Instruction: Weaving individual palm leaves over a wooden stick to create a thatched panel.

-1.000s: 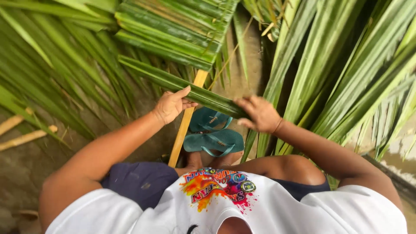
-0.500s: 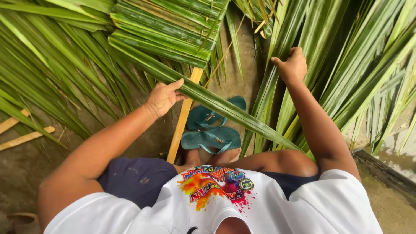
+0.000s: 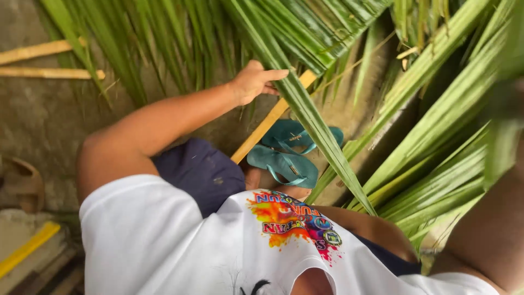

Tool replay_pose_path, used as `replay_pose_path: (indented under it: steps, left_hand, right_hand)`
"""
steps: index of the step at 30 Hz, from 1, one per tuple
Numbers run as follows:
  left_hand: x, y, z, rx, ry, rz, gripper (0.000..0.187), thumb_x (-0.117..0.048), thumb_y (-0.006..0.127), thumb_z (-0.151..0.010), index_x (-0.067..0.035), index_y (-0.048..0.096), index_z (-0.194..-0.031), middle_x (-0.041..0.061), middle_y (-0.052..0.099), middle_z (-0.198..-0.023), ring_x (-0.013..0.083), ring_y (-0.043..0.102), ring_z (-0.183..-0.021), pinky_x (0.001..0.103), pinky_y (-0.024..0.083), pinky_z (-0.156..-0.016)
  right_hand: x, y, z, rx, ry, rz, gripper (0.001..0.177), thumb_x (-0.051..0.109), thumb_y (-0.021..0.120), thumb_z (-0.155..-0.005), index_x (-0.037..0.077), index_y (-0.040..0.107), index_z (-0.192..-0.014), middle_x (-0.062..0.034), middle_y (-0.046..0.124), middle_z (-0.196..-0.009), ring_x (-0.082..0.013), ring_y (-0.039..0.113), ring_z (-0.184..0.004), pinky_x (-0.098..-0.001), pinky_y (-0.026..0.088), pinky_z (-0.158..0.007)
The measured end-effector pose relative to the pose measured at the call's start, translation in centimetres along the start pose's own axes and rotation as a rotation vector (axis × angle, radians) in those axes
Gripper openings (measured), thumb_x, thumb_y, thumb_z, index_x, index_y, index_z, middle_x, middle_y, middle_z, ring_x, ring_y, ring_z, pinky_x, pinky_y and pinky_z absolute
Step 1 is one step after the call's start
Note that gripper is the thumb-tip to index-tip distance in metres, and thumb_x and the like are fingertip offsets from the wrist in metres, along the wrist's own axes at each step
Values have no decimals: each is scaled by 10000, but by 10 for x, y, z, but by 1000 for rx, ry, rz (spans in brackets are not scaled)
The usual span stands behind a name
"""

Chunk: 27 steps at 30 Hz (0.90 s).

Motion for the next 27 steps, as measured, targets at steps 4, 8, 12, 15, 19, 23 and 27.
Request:
replay_pose_path:
  steps: [4,8,12,15,19,23,27]
  left_hand:
    - [9,2,-6,-50,-40,-13,677,-142,962,-741,82,532,-1214,288,559,-1246,378,740,-945,507,692,-746]
    - [36,-1,-22,0,18,48,483,-21,957,-715,60,683,-1104,262,741,-1101,418,765,-914,525,669,-712]
    - [45,-8,-17,10,52,53,547,-15,954,-720,87,664,-1172,274,720,-1127,439,739,-976,540,667,-769]
    - [39,-4,-8,-98,49,20,532,-131,1006,-663,37,550,-877,116,509,-911,260,695,-810,456,701,-655]
    - [31,5,2,-169,73,11,582,-115,1003,-637,-35,436,-745,19,325,-780,217,633,-693,416,670,-570]
    - [36,4,-2,-221,76,27,607,-107,993,-631,-66,393,-712,-7,313,-724,168,578,-593,405,654,-530]
    - [33,12,1,-254,82,-21,651,-177,1010,-610,-112,371,-714,-21,312,-700,158,580,-617,385,646,-506]
  right_hand:
    - [228,7,-28,463,169,-1148,224,-28,691,-1034,72,640,-1229,-47,671,-977,-110,669,-876,-266,587,-836]
    - [258,115,19,588,383,-1249,135,-19,759,-936,41,696,-1040,-7,677,-848,-88,647,-866,-261,553,-868]
    - [264,147,37,634,435,-1216,122,27,775,-946,44,687,-1028,40,636,-848,-73,610,-828,-223,524,-810]
    - [265,159,44,638,448,-1168,158,72,803,-947,38,692,-1055,15,637,-882,-86,594,-872,-259,530,-806]
    - [259,171,49,605,460,-1122,189,117,817,-946,59,718,-1096,0,633,-916,-102,630,-860,-266,568,-802]
    - [256,177,51,589,438,-1103,165,113,824,-944,70,730,-1072,-11,632,-882,-94,608,-830,-258,553,-767]
    - [258,170,49,581,419,-1088,164,109,836,-944,64,724,-1054,-8,612,-878,-96,614,-820,-263,555,-743]
Point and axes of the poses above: each hand's wrist, its own z-axis away from the middle knuckle, its own y-axis out of the palm, x = y × z, the point moved 5 cm from there along -z, towards the middle knuckle
